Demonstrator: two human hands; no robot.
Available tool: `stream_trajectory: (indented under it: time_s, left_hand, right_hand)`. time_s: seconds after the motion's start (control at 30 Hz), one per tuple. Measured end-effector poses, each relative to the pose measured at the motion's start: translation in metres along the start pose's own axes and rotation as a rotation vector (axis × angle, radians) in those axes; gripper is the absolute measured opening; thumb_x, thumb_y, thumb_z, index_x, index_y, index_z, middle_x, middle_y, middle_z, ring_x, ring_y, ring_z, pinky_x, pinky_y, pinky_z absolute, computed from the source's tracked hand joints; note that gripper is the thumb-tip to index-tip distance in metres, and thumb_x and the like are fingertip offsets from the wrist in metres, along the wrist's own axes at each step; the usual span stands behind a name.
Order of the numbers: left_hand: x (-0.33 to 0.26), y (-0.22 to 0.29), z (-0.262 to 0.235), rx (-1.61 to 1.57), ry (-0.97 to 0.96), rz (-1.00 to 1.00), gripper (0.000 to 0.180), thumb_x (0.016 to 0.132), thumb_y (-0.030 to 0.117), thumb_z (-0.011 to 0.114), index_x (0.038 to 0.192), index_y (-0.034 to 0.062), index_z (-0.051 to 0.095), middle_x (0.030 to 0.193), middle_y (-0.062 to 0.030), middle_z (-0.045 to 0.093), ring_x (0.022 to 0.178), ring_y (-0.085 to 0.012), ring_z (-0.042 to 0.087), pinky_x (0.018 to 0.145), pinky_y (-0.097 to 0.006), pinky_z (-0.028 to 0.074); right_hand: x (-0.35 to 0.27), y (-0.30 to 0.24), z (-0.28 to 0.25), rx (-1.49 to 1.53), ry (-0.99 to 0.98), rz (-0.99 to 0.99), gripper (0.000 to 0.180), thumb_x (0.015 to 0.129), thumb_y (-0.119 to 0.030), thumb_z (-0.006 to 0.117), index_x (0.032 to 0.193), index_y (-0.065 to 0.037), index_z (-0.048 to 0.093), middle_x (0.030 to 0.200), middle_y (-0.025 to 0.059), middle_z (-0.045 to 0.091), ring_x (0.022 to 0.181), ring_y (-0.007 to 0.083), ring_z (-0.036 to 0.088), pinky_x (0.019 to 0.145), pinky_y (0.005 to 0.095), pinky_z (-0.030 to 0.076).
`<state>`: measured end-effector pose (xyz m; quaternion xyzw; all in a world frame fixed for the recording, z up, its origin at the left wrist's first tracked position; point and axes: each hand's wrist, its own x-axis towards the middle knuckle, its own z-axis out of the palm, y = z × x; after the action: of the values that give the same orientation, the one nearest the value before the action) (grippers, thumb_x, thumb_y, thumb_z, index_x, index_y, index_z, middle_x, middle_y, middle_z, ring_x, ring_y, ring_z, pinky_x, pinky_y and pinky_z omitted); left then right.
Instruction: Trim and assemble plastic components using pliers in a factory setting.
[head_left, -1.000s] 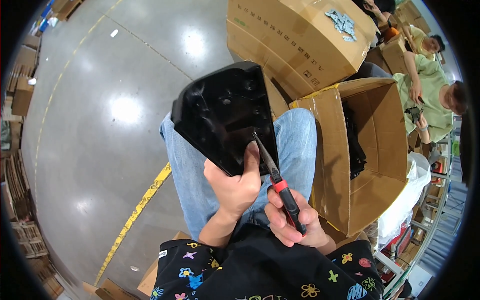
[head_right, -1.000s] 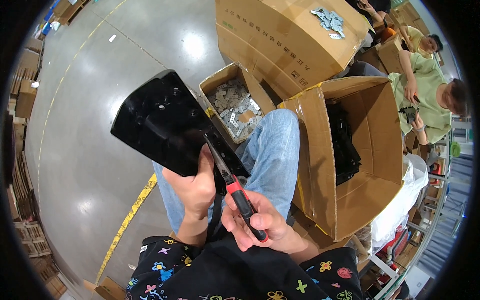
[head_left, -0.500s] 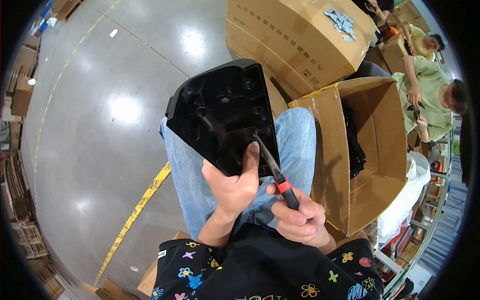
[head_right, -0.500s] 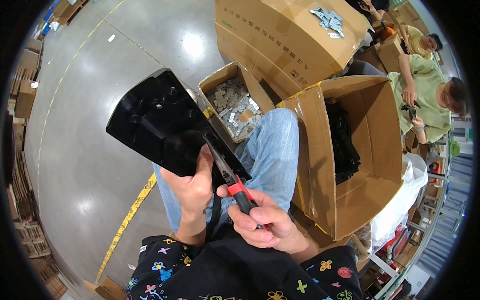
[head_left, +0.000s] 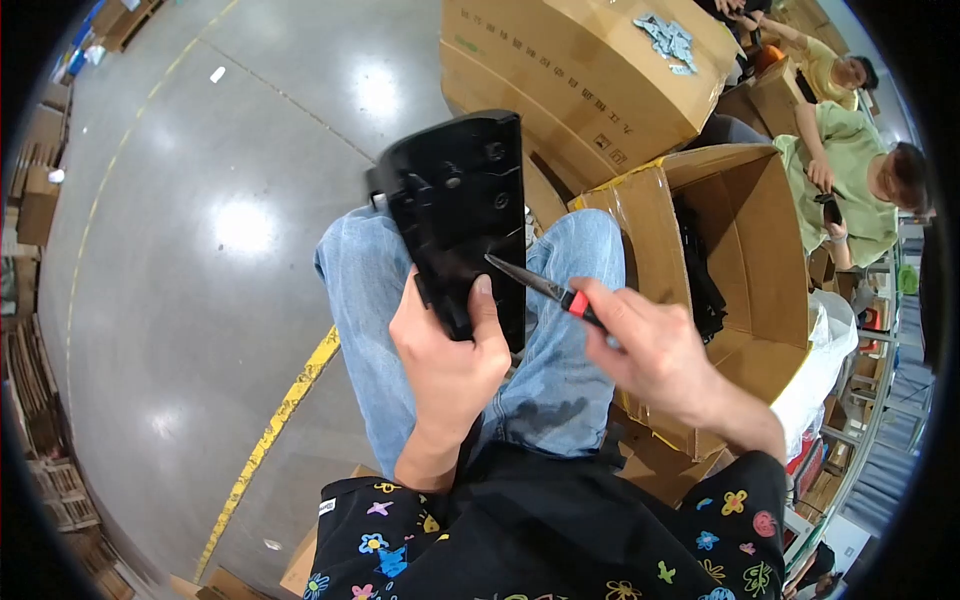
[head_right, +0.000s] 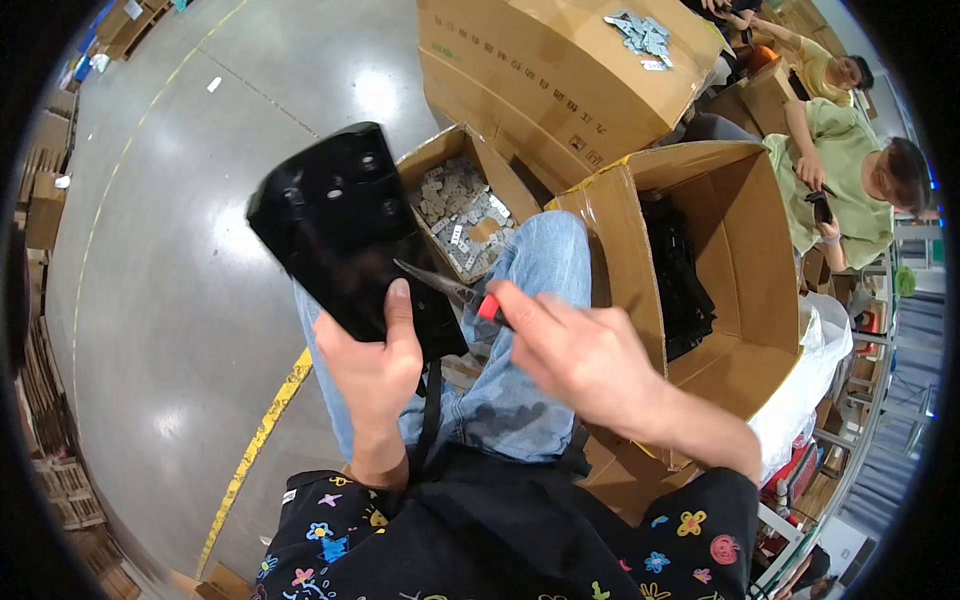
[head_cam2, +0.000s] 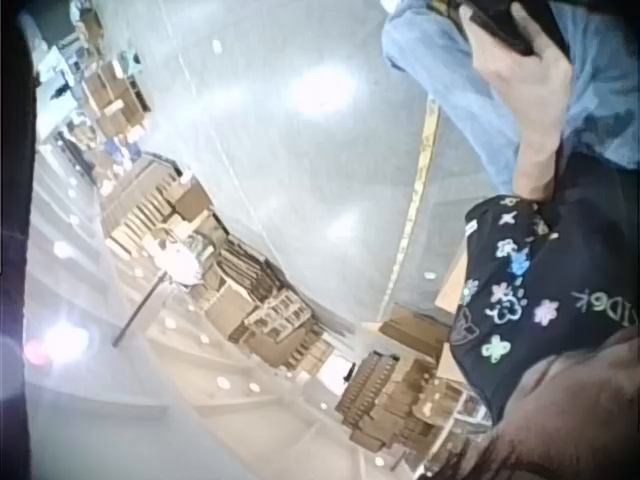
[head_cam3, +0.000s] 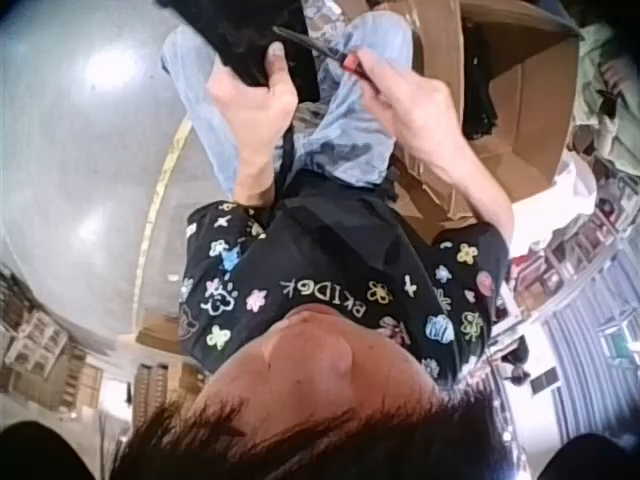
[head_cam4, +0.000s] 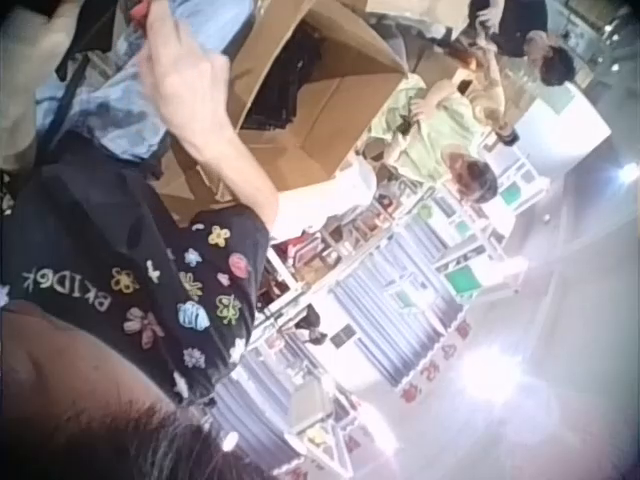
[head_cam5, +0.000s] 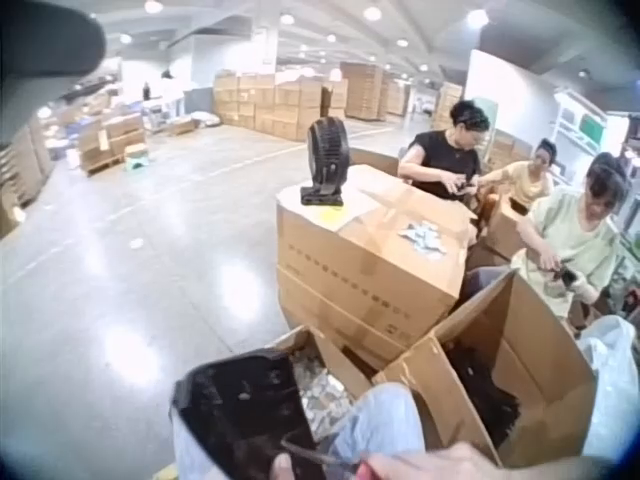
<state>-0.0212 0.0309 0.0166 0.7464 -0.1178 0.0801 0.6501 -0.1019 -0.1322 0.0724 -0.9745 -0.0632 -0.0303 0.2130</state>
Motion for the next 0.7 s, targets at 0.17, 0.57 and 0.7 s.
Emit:
stream_trajectory:
  time_s: [0.17,0.57,0.7]
  left_hand:
    - [0.004,0.0,0.0,0.065,-0.04,0.072,0.017,0.078,-0.006,0.058,0.094,-0.0028,0.055,0.077,-0.015,0.057,0.061,-0.0311,0.057,0.058,-0.032,0.046]
    - [0.015,-0.021,-0.001,0.111,-0.002,-0.064,0.01,0.079,-0.004,0.058,0.088,-0.0041,0.053,0.073,-0.015,0.056,0.059,-0.0268,0.054,0.058,-0.033,0.045]
    - [0.02,-0.028,0.004,-0.147,0.266,-0.198,0.013,0.086,0.002,0.059,0.098,-0.003,0.059,0.085,-0.0078,0.065,0.074,-0.0145,0.058,0.071,-0.027,0.047]
  right_hand:
    - [0.012,0.012,-0.023,-0.365,0.057,-0.239,0.054,0.059,0.003,0.067,0.113,-0.002,0.061,0.084,0.0067,0.063,0.059,0.0154,0.057,0.048,0.027,0.046]
    - [0.011,-0.002,0.026,0.404,0.102,0.277,0.042,0.075,0.005,0.061,0.116,-0.002,0.054,0.1,0.0112,0.059,0.089,0.0228,0.059,0.079,0.0324,0.047]
    - [-0.008,-0.018,0.055,0.812,0.164,0.51,0.045,0.084,-0.004,0.06,0.126,-0.002,0.042,0.098,0.0063,0.053,0.083,0.0119,0.05,0.077,0.026,0.043]
